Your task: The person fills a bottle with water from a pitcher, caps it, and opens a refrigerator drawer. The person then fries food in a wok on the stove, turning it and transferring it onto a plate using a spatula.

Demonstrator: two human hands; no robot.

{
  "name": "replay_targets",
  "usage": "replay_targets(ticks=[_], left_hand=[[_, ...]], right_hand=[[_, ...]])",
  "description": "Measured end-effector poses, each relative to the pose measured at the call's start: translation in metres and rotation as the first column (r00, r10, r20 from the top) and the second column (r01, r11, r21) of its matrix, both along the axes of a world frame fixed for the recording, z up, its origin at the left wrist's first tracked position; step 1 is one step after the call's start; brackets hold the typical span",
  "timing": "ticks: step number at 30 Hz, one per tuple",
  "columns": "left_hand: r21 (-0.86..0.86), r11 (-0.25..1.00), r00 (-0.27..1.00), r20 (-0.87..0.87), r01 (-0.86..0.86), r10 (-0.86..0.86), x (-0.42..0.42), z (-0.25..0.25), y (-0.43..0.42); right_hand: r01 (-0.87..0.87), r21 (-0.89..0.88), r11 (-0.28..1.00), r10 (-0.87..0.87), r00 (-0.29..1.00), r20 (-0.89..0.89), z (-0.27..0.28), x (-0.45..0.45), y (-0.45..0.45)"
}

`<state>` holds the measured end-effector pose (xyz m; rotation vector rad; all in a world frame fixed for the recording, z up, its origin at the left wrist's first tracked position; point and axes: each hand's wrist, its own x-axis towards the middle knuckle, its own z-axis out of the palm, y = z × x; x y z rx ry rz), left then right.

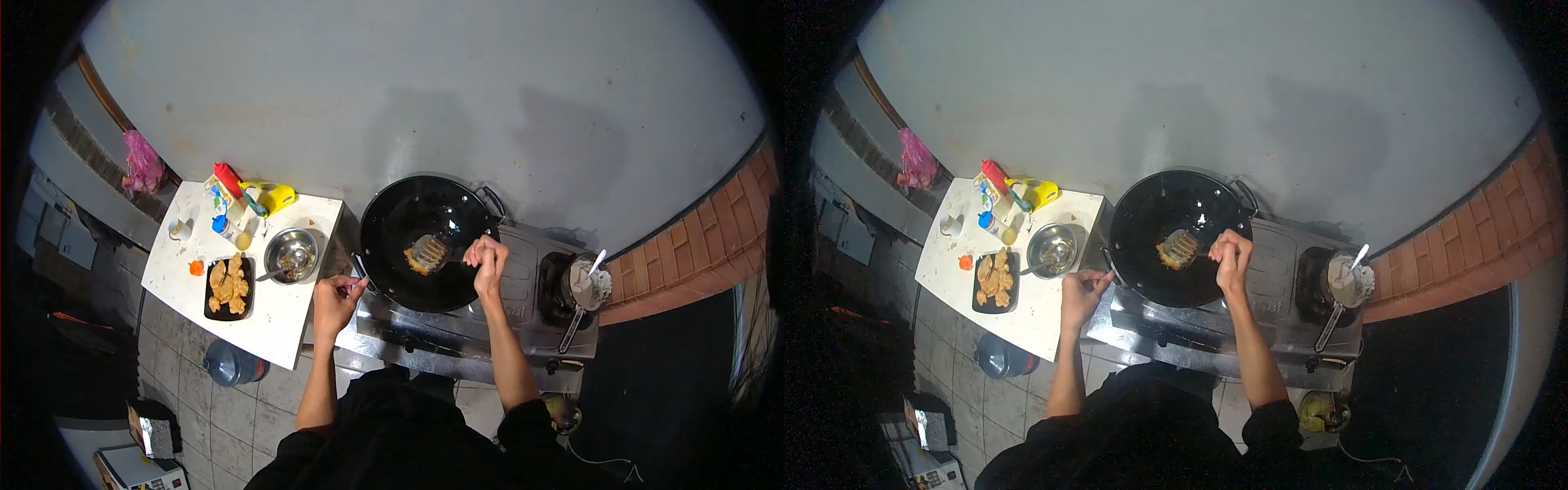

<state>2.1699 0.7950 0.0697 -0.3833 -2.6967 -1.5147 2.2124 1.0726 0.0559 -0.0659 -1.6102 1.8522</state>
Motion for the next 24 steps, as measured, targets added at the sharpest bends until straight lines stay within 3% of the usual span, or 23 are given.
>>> replay_targets(ticks=[2,5,8,12,17,24], left_hand=[[-0.012,1.0,1.0,0.021,-0.003,0.004,0.0,0.002,0.0],[-0.015,1.0,0.999,0.043,0.006,-0.005,0.0,-0.001,0.0],[-0.002,1.0,0.999,0.041,0.018,-0.018,0.0,-0.001,0.001],[0.005,1.0,0.999,0.053,0.01,-0.01,0.001,0.0,0.001],[-0.004,1.0,0.998,0.066,-0.004,0.005,0.001,-0.001,0.002],[0.06,0.998,0.999,0.032,-0.004,0.002,0.002,-0.004,0.002]], right_hand=[[-0.043,0.011,0.999,0.043,0.999,0.006,-0.002,0.007,0.004],[-0.312,0.122,0.942,0.304,0.949,0.078,-0.001,0.016,0.015],[-0.365,0.142,0.92,0.342,0.926,0.161,0.0,0.019,0.014],[-0.316,-0.047,0.948,0.318,0.947,0.043,-0.016,0.017,0.006],[-0.228,-0.021,0.973,0.226,0.97,-0.087,-0.022,0.019,-0.006],[-0.143,-0.076,0.987,0.144,0.989,0.014,-0.019,0.014,-0.011]])
